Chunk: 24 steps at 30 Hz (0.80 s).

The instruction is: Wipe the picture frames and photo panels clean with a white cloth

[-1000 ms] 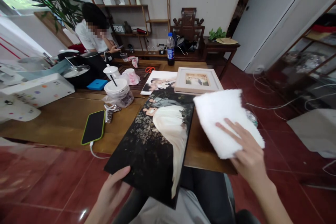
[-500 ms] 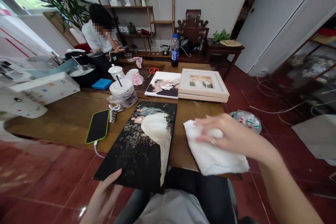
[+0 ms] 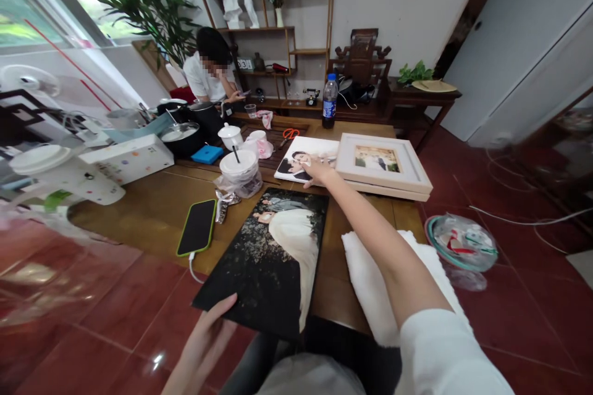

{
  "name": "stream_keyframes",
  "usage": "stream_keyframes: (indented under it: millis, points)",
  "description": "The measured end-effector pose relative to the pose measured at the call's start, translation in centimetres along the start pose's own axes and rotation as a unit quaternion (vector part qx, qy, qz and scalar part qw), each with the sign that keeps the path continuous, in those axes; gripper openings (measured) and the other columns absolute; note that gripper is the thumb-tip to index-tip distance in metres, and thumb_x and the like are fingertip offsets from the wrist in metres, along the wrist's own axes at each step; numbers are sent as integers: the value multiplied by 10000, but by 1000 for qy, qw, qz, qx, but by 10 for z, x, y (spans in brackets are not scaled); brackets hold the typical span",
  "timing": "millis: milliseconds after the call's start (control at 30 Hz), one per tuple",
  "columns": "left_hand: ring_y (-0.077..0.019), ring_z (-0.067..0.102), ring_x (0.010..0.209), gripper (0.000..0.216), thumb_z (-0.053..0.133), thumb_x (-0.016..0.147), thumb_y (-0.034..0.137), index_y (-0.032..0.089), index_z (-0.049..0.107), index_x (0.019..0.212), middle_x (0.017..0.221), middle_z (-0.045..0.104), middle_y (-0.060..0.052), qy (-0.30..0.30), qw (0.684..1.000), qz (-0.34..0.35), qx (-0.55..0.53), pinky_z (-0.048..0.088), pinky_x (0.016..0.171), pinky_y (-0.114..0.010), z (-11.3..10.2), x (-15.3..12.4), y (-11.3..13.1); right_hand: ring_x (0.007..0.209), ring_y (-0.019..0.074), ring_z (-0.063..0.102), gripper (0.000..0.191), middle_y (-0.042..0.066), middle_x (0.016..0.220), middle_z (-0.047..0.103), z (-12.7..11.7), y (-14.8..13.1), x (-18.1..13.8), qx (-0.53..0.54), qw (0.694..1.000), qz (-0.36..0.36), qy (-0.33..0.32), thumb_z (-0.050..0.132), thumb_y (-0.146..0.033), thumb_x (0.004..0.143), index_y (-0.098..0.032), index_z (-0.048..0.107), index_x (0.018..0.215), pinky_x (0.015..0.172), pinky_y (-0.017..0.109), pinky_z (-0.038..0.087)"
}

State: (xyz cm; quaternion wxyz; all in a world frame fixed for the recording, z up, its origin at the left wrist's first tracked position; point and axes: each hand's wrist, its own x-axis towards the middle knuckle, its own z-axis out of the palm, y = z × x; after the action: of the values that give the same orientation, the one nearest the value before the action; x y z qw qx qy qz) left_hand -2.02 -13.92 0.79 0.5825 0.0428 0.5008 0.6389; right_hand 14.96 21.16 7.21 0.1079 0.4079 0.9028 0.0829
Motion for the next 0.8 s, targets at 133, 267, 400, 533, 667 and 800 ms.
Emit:
stream_keyframes:
  millis: [133,267,400,533,667,800]
  points:
    - [-272,670,1001,581,765,633,127,263,605,1175,1000,734,-39,-7,999,-22,-25,572,864,-348,6,5,5,1183,372,481,649,301,1314,468,8,0,0,-16,1000,-14,1,540,-377,857,-73,330,1391,969,531,301]
    - [-251,671,1000,589,738,666,117,240,572,1218,1030,722,-58,5,1000,-19,-7,558,882,-337,11,4,7,1157,400,488,611,346,1290,457,8,-9,-2,-23,999,5,38,491,-267,866,-5,293,1380,911,530,357]
    - [-240,700,891,685,805,605,145,243,548,1232,1009,720,-60,-18,1000,18,12,590,799,-333,16,0,8,1145,372,506,552,304,1280,494,-4,-11,-2,-15,997,28,71,470,-166,848,-39,327,1365,876,477,408]
    - [-231,702,832,646,793,623,145,281,559,1210,990,714,-52,-46,998,35,12,616,661,-311,23,0,9,1078,317,566,522,250,1208,577,-28,-4,-8,-2,993,51,107,416,-62,820,-73,374,1340,848,412,429]
    - [-239,697,856,585,772,634,125,277,581,1166,1003,710,-53,-55,998,43,6,618,652,-309,29,6,7,981,308,609,462,206,1101,644,-53,6,-28,4,987,73,141,391,-52,815,-108,453,1269,791,403,440]
    - [-214,702,825,610,773,603,89,228,558,1156,988,710,-40,-59,996,64,18,614,622,-277,40,16,8,992,306,595,536,170,1209,600,-73,13,-54,2,980,77,183,372,-51,815,-139,368,1343,773,394,432]
